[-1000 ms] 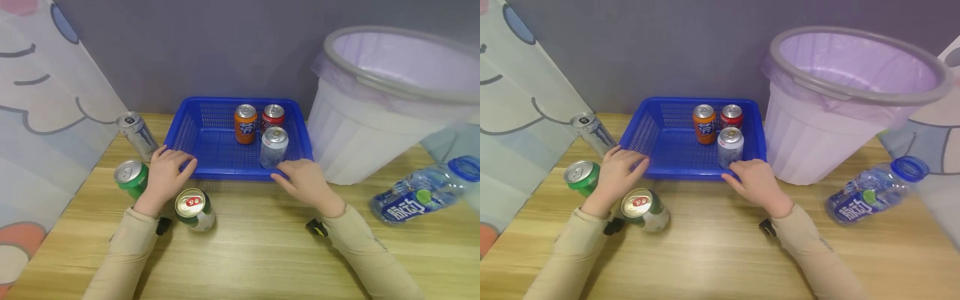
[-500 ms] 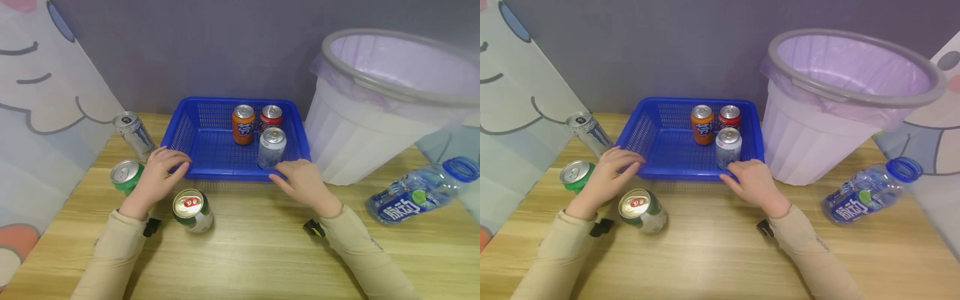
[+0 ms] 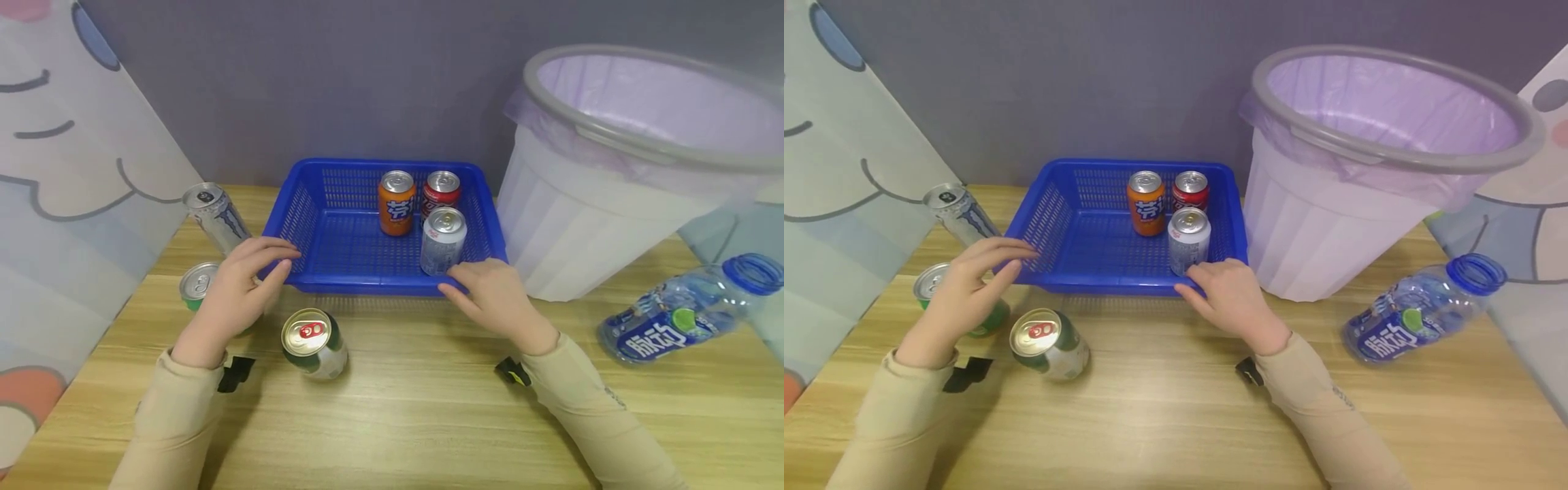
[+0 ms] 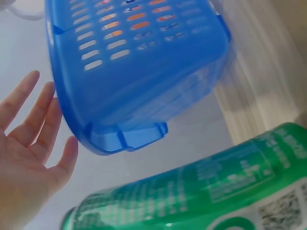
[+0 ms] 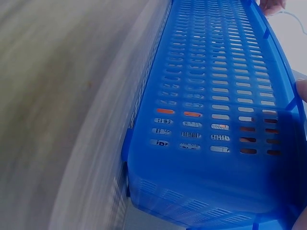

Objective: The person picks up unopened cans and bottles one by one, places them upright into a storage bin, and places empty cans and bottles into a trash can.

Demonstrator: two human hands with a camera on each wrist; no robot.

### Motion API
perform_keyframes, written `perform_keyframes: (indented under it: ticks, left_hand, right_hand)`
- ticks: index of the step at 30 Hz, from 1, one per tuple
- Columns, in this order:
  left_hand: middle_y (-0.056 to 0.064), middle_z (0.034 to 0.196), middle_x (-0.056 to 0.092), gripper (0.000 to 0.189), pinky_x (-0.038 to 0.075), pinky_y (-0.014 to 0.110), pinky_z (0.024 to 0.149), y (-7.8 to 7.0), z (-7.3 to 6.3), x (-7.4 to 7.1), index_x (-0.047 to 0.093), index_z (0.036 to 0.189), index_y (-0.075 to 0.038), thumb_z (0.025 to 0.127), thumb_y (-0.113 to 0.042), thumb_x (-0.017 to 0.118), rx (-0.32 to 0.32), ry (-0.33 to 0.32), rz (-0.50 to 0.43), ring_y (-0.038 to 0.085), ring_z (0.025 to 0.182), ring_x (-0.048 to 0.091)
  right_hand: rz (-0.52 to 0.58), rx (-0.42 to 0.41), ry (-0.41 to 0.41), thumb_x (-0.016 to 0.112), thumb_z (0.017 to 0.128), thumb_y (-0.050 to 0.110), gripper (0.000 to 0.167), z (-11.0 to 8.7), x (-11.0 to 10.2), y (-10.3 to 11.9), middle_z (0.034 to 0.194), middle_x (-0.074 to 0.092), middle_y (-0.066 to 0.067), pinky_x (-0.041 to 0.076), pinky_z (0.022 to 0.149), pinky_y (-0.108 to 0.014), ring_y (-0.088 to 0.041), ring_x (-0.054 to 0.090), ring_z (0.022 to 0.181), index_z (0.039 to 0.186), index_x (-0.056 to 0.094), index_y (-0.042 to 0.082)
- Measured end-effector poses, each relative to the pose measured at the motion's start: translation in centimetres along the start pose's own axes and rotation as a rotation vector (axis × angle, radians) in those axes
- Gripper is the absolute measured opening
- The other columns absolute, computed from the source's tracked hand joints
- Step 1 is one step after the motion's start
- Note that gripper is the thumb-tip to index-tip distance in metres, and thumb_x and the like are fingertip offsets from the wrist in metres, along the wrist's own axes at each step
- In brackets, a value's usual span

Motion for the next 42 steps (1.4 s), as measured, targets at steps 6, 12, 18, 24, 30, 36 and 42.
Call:
perform_keyframes:
  ticks: [6, 12, 18, 24, 30, 36, 42]
  left_hand:
    - [0.012, 0.111, 0.064, 0.016, 0.040, 0.039, 0.095, -0.9, -0.2, -0.1, 0.069, 0.102, -0.002, 0.090, -0.006, 0.058, 0.014, 0.050, -0.005, 0.026, 0.108, 0.054]
    - [0.010, 0.110, 0.065, 0.019, 0.038, 0.026, 0.099, -1.5, -1.0, -0.2, 0.068, 0.106, -0.004, 0.088, -0.005, 0.061, 0.040, 0.075, -0.011, 0.023, 0.108, 0.055]
    - [0.009, 0.111, 0.065, 0.028, 0.032, 0.010, 0.100, -1.9, -1.8, -1.2, 0.067, 0.110, -0.005, 0.087, 0.005, 0.056, 0.031, 0.061, -0.165, 0.001, 0.112, 0.051]
    - [0.003, 0.112, 0.065, 0.034, 0.033, 0.010, 0.100, -1.6, -1.9, -2.2, 0.066, 0.112, -0.008, 0.086, 0.011, 0.054, 0.032, 0.108, -0.237, -0.004, 0.115, 0.049]
    - [-0.006, 0.115, 0.064, 0.035, 0.033, 0.010, 0.100, -0.9, -2.0, -2.6, 0.062, 0.117, -0.004, 0.086, 0.009, 0.056, 0.098, 0.208, -0.230, -0.005, 0.116, 0.049]
    - [0.002, 0.114, 0.065, 0.047, 0.032, 0.009, 0.100, -0.7, -2.1, -3.2, 0.056, 0.127, -0.006, 0.083, 0.009, 0.059, 0.127, 0.290, -0.205, -0.005, 0.117, 0.048]
    - [-0.001, 0.114, 0.064, 0.052, 0.032, 0.009, 0.097, -0.8, -2.3, -3.6, 0.052, 0.133, -0.012, 0.084, 0.006, 0.060, 0.078, 0.343, -0.212, -0.001, 0.114, 0.050]
  right_hand:
    - [-0.012, 0.007, 0.010, 0.021, 0.100, 0.054, 0.066, 0.0, -0.1, 0.0, 0.063, 0.062, -0.002, 0.047, 0.054, -0.038, -0.019, 0.059, 0.055, 0.078, 0.062, 0.007]
    - [-0.008, 0.007, 0.011, 0.022, 0.100, 0.053, 0.064, 0.0, -0.1, 0.1, 0.064, 0.062, -0.001, 0.047, 0.054, -0.038, -0.019, 0.060, 0.056, 0.079, 0.062, 0.008]
    - [-0.002, 0.002, 0.010, 0.022, 0.100, 0.052, 0.064, 0.1, 0.1, 0.2, 0.065, 0.062, -0.002, 0.047, 0.055, -0.038, -0.019, 0.060, 0.056, 0.079, 0.062, 0.007]
    - [-0.002, 0.007, 0.006, 0.023, 0.100, 0.052, 0.063, 0.1, 0.1, 0.1, 0.064, 0.061, -0.002, 0.046, 0.053, -0.038, -0.019, 0.059, 0.056, 0.078, 0.062, 0.008]
    - [0.000, 0.006, -0.002, 0.024, 0.100, 0.052, 0.063, 0.1, 0.1, 0.1, 0.064, 0.062, -0.002, 0.046, 0.054, -0.037, -0.019, 0.059, 0.056, 0.078, 0.062, 0.008]
    - [-0.003, 0.006, -0.002, 0.023, 0.100, 0.052, 0.063, 0.1, 0.1, 0.0, 0.064, 0.061, -0.002, 0.046, 0.055, -0.038, -0.019, 0.059, 0.056, 0.078, 0.062, 0.007]
    - [-0.002, 0.008, -0.002, 0.024, 0.100, 0.052, 0.064, 0.0, 0.2, 0.0, 0.063, 0.060, -0.002, 0.046, 0.054, -0.038, -0.019, 0.058, 0.055, 0.077, 0.063, 0.007]
Point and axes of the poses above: each hand's wrist, its own z-axis towards the middle knuckle, its own x-axis out of the palm, y = z × x, the point moved 1 cm from there along z, towards the middle knuckle
